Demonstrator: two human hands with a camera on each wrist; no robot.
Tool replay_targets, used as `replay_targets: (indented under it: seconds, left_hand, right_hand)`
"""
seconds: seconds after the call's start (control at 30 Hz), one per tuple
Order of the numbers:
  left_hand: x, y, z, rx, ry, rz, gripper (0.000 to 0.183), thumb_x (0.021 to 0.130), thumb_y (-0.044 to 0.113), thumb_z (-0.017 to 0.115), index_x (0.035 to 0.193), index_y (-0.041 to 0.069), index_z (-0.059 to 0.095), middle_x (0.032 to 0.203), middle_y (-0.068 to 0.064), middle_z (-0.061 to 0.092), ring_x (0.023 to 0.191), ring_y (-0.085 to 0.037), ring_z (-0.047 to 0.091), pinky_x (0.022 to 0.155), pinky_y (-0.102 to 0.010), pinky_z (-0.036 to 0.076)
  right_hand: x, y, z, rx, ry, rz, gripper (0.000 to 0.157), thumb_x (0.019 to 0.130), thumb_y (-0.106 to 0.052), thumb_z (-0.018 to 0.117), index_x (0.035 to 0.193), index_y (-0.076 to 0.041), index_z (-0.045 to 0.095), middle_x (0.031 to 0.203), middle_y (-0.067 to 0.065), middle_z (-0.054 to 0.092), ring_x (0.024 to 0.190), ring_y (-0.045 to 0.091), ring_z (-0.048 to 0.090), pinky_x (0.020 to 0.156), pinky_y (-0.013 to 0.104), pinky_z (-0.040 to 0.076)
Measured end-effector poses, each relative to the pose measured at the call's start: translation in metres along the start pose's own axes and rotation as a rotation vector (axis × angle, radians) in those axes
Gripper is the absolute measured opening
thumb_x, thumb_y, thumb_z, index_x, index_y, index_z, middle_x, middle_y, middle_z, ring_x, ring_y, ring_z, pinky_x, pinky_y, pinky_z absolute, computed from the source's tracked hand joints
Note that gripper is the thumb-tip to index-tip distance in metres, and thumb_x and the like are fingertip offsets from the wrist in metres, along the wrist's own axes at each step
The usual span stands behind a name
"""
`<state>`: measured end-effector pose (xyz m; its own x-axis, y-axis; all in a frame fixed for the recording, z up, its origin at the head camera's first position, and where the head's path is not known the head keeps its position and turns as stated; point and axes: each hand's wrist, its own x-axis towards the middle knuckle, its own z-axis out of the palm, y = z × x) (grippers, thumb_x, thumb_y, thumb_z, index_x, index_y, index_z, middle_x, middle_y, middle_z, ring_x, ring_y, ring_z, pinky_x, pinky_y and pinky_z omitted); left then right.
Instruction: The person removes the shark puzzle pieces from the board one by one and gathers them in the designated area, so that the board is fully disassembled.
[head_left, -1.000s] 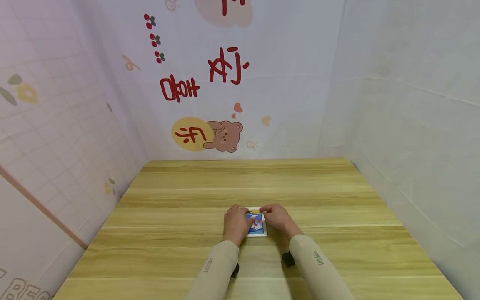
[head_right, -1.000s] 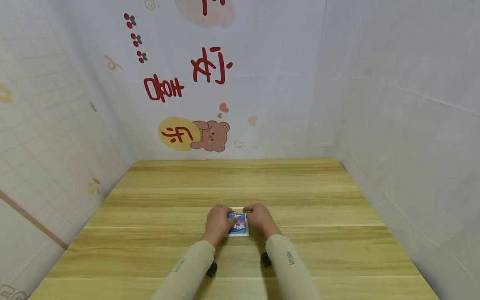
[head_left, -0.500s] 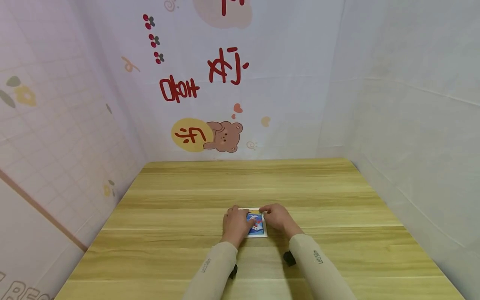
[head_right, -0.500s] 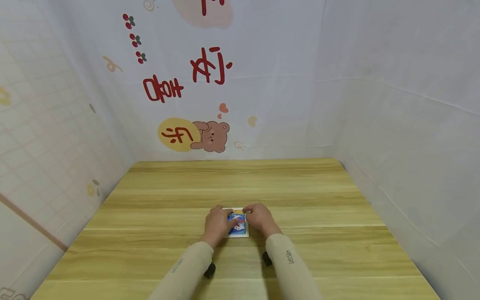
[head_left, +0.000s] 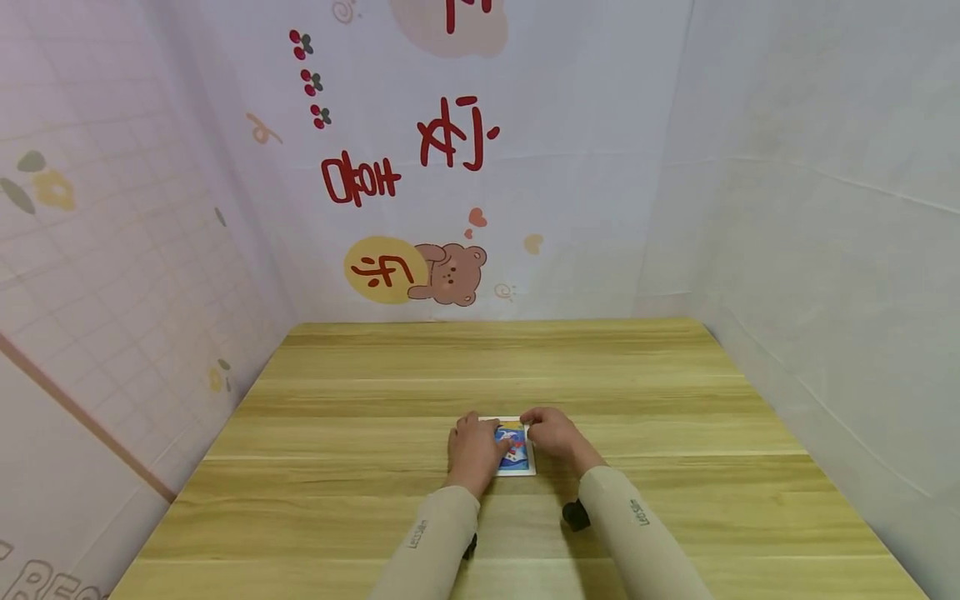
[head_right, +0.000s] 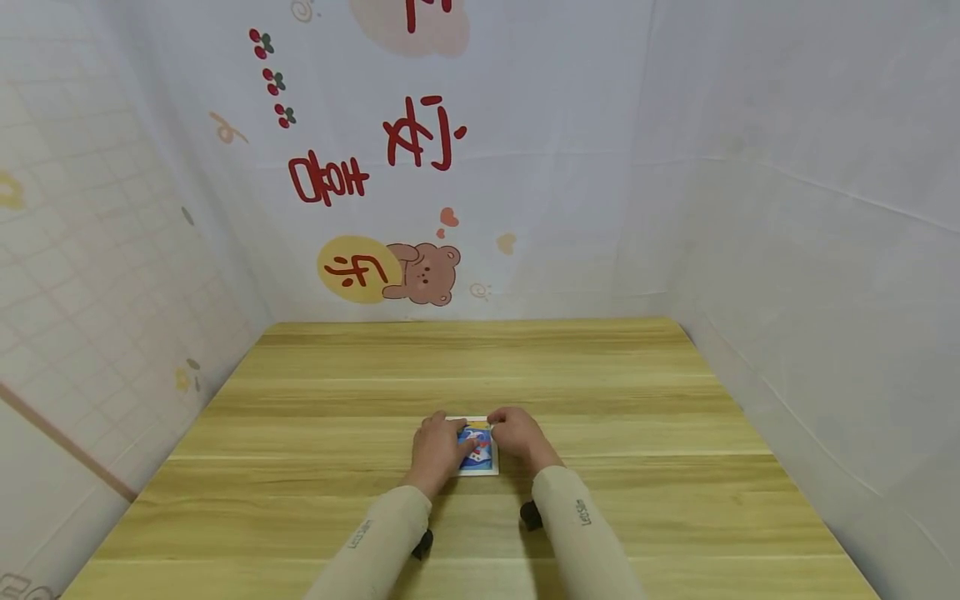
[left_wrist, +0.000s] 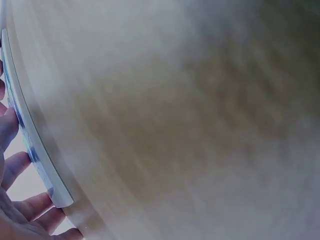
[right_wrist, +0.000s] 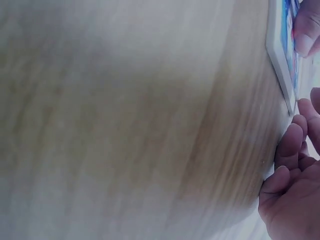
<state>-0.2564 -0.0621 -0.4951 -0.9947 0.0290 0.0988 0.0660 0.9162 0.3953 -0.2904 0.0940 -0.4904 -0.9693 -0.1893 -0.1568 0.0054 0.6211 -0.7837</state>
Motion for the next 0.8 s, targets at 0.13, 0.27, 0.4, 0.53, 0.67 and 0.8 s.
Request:
replay_targets:
  seconds: [0.13, 0.27, 0.4, 0.53, 0.67, 0.8]
  left_hand:
    - [-0.0001, 0.0008, -0.0004, -0.008, -0.005, -0.004, 0.04, 0.087, 0.037, 0.076, 0.118, 0.013, 0.074, 0.116, -0.015, 0.061, 0.112, -0.036, 0.054, 0.093, -0.051, 0.043]
    - [-0.0005, 0.002, -0.0042, -0.001, -0.024, -0.005, 0.04, 0.087, 0.038, 0.076, 0.12, 0.014, 0.074, 0.117, -0.015, 0.061, 0.112, -0.036, 0.054, 0.093, -0.052, 0.043]
    - [-0.0001, 0.0011, -0.0061, 0.011, -0.045, -0.005, 0.042, 0.089, 0.039, 0.074, 0.123, 0.014, 0.072, 0.121, -0.016, 0.06, 0.115, -0.036, 0.053, 0.096, -0.052, 0.043]
    - [0.0, -0.0011, -0.0052, 0.017, -0.066, 0.003, 0.044, 0.09, 0.039, 0.072, 0.125, 0.014, 0.071, 0.125, -0.017, 0.058, 0.118, -0.037, 0.051, 0.098, -0.053, 0.041]
    - [-0.001, -0.0018, -0.0052, 0.002, -0.075, 0.009, 0.044, 0.091, 0.04, 0.072, 0.126, 0.013, 0.07, 0.126, -0.018, 0.057, 0.119, -0.038, 0.05, 0.098, -0.054, 0.041]
    - [-0.0019, -0.0018, -0.0046, 0.002, -0.07, 0.012, 0.045, 0.09, 0.041, 0.072, 0.126, 0.013, 0.07, 0.125, -0.018, 0.057, 0.119, -0.038, 0.05, 0.097, -0.054, 0.041]
  right_hand:
    - [-0.0007, 0.0005, -0.0007, 0.082, -0.013, 0.025, 0.036, 0.088, 0.0, 0.052, 0.122, 0.003, 0.065, 0.125, 0.017, 0.063, 0.108, 0.028, 0.056, 0.093, 0.046, 0.046]
    - [-0.0004, 0.0009, -0.0016, 0.106, -0.016, 0.028, 0.034, 0.089, 0.001, 0.058, 0.122, 0.004, 0.065, 0.121, 0.016, 0.064, 0.11, 0.027, 0.057, 0.096, 0.046, 0.046]
    - [0.0012, 0.0005, -0.0011, 0.13, -0.013, 0.024, 0.035, 0.086, 0.001, 0.065, 0.121, 0.006, 0.064, 0.112, 0.013, 0.066, 0.101, 0.022, 0.058, 0.092, 0.04, 0.048]
    - [0.0014, -0.0007, -0.0004, 0.17, -0.02, 0.027, 0.036, 0.086, 0.002, 0.067, 0.122, 0.007, 0.063, 0.108, 0.011, 0.066, 0.097, 0.019, 0.058, 0.087, 0.035, 0.05]
    - [0.0013, -0.0007, 0.0004, 0.198, -0.029, 0.017, 0.039, 0.088, 0.003, 0.068, 0.125, 0.008, 0.06, 0.103, 0.011, 0.063, 0.092, 0.019, 0.056, 0.08, 0.031, 0.049]
    - [0.0014, 0.0004, 0.0022, 0.163, -0.009, -0.006, 0.039, 0.087, 0.003, 0.07, 0.126, 0.008, 0.06, 0.099, 0.008, 0.062, 0.089, 0.018, 0.055, 0.077, 0.029, 0.048]
